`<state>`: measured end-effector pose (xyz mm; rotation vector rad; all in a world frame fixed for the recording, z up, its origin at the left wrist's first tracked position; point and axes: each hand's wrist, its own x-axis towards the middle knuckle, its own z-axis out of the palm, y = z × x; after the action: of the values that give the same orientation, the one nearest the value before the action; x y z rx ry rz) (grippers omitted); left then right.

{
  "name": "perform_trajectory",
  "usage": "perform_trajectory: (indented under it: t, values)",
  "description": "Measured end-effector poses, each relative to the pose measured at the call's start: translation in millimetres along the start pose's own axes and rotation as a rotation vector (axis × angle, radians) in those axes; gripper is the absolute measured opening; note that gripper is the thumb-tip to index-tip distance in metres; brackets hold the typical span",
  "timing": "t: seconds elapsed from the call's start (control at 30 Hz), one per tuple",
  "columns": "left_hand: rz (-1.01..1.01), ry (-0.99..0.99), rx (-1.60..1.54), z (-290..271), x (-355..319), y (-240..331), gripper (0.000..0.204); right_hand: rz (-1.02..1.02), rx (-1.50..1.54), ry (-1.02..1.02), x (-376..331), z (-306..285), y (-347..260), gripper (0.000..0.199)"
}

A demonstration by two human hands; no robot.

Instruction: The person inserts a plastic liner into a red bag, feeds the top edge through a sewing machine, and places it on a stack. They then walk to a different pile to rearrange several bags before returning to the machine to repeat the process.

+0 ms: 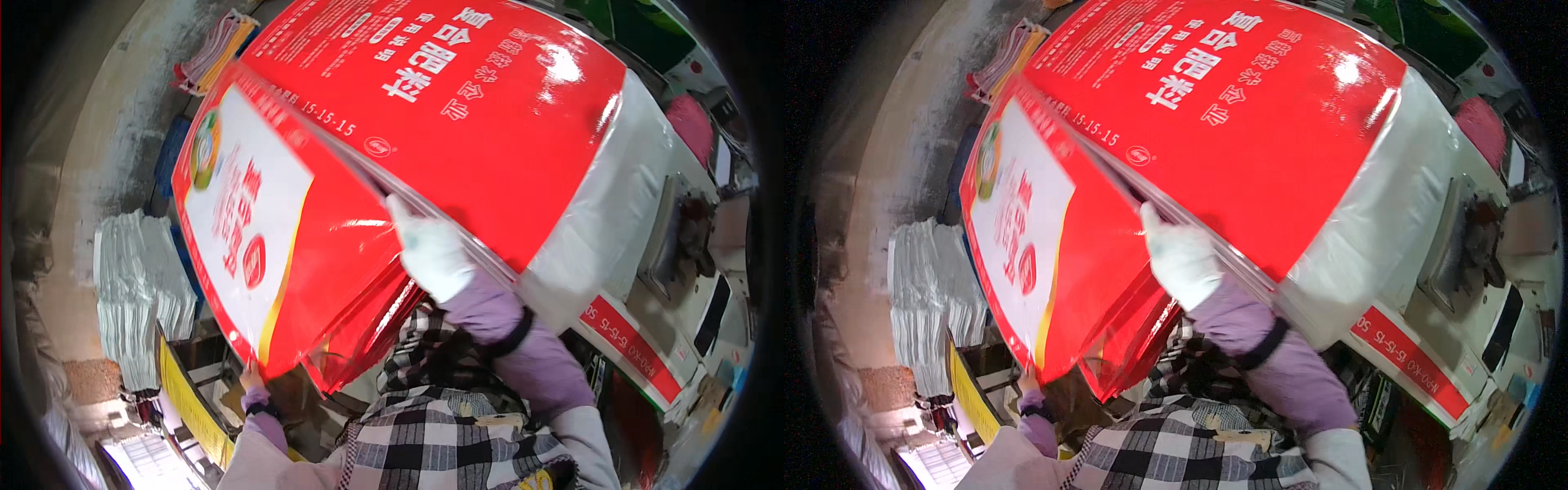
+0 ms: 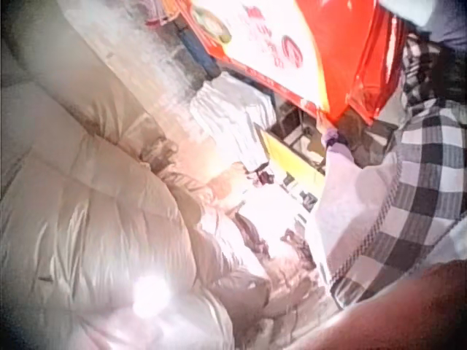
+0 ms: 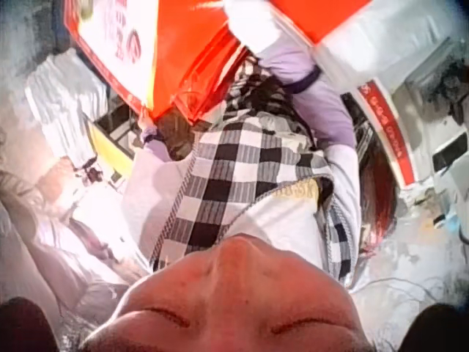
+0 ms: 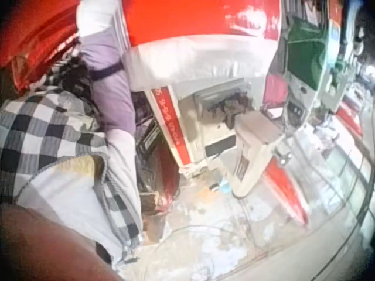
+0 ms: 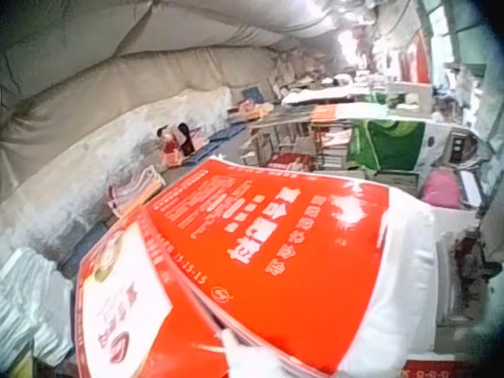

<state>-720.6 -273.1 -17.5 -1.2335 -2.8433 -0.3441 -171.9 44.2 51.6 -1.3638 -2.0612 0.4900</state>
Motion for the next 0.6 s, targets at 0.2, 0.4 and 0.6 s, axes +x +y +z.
perform_trajectory:
  t: [0.2,0.4,0.6]
  values:
    - [-0.470,-0.507,0.210,78.8,-169.0,-122.2,0.057,0.132,-0.462,0.244,-82.0,191.3,133.7,0.074]
    - [-0.741,-0.510,-0.488,115.8,-177.9,-123.4,0.061,-0.099,-0.285,0.144,-58.4,155.1,76.8,0.048]
    - [-0.529,-0.233,-0.446,132.4,-124.2,35.5,0.043,-0.131,-0.032,-0.218,-67.4,126.5,97.2,0.039]
